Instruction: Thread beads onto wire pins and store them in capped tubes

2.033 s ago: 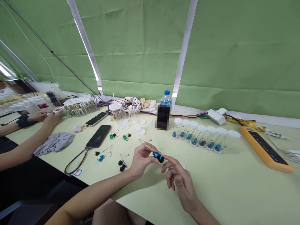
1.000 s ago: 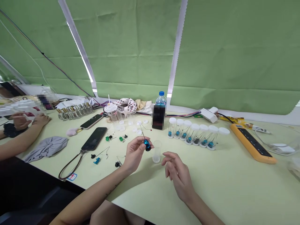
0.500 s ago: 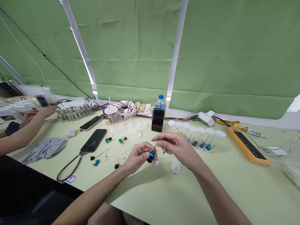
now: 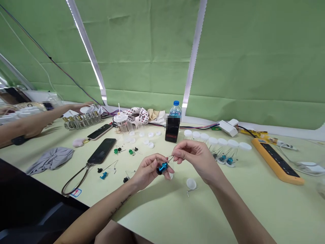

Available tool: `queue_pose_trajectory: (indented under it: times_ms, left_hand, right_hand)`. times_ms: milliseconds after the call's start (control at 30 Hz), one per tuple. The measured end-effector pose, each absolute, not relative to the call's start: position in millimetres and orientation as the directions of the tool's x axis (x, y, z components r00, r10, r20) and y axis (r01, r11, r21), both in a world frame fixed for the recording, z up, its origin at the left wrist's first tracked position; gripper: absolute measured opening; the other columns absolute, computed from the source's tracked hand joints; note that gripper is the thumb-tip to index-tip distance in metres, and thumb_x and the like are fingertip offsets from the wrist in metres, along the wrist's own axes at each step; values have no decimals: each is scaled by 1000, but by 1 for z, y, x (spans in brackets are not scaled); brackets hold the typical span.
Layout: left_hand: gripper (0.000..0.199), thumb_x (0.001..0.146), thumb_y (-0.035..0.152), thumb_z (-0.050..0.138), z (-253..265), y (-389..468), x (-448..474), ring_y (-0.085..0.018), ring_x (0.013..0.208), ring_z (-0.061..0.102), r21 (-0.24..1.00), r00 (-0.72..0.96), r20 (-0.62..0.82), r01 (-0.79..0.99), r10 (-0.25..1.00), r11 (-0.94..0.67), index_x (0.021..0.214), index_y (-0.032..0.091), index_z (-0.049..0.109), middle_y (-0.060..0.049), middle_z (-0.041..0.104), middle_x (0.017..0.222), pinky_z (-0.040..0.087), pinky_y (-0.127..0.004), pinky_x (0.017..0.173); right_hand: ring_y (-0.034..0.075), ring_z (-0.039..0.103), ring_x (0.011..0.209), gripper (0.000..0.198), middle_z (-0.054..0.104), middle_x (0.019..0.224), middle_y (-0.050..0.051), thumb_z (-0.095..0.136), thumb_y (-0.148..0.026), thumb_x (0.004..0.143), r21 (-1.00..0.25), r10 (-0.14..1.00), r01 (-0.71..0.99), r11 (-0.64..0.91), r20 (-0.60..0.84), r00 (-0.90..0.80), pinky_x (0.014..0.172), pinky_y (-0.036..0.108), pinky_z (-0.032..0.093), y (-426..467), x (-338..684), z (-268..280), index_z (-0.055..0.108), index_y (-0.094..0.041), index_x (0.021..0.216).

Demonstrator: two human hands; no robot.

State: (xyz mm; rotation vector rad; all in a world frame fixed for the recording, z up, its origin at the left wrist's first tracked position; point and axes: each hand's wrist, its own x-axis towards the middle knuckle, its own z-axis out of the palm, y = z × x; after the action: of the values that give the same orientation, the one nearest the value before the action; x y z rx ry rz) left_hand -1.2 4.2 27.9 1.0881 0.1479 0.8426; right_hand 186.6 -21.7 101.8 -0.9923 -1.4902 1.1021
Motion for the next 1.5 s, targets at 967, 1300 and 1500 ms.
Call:
queue_pose_trajectory:
  times_ms: [967, 1300, 1500]
  left_hand:
    - [51, 82, 54, 47, 31, 1, -1, -16, 62, 58, 943, 720, 171, -318, 673, 100, 82, 6, 61, -15, 64, 75, 45, -30, 64]
    - [55, 81, 59, 44, 31, 2, 0, -17, 59, 58, 928, 698, 183, -355, 692, 114, 78, 7, 59, -15, 65, 72, 45, -31, 61]
    - [47, 61, 35, 78, 30, 2, 1, -14, 67, 59, 895, 589, 243, -442, 771, 55, 95, 15, 53, -7, 64, 86, 44, -27, 67]
  right_hand:
    - [16, 63, 65, 8, 63, 67, 2, 67, -22, 77, -903, 896, 30, 428, 419, -146, 55, 28, 54, -31, 189, 110, 68, -21, 69]
    - [17, 64, 67, 10, 64, 67, 2, 67, -25, 77, -904, 900, 54, 424, 415, -135, 56, 28, 54, -30, 187, 111, 68, -21, 68]
    - [17, 63, 68, 9, 64, 67, 2, 68, -23, 77, -895, 895, 62, 442, 435, -98, 56, 28, 54, -30, 191, 111, 67, -21, 68]
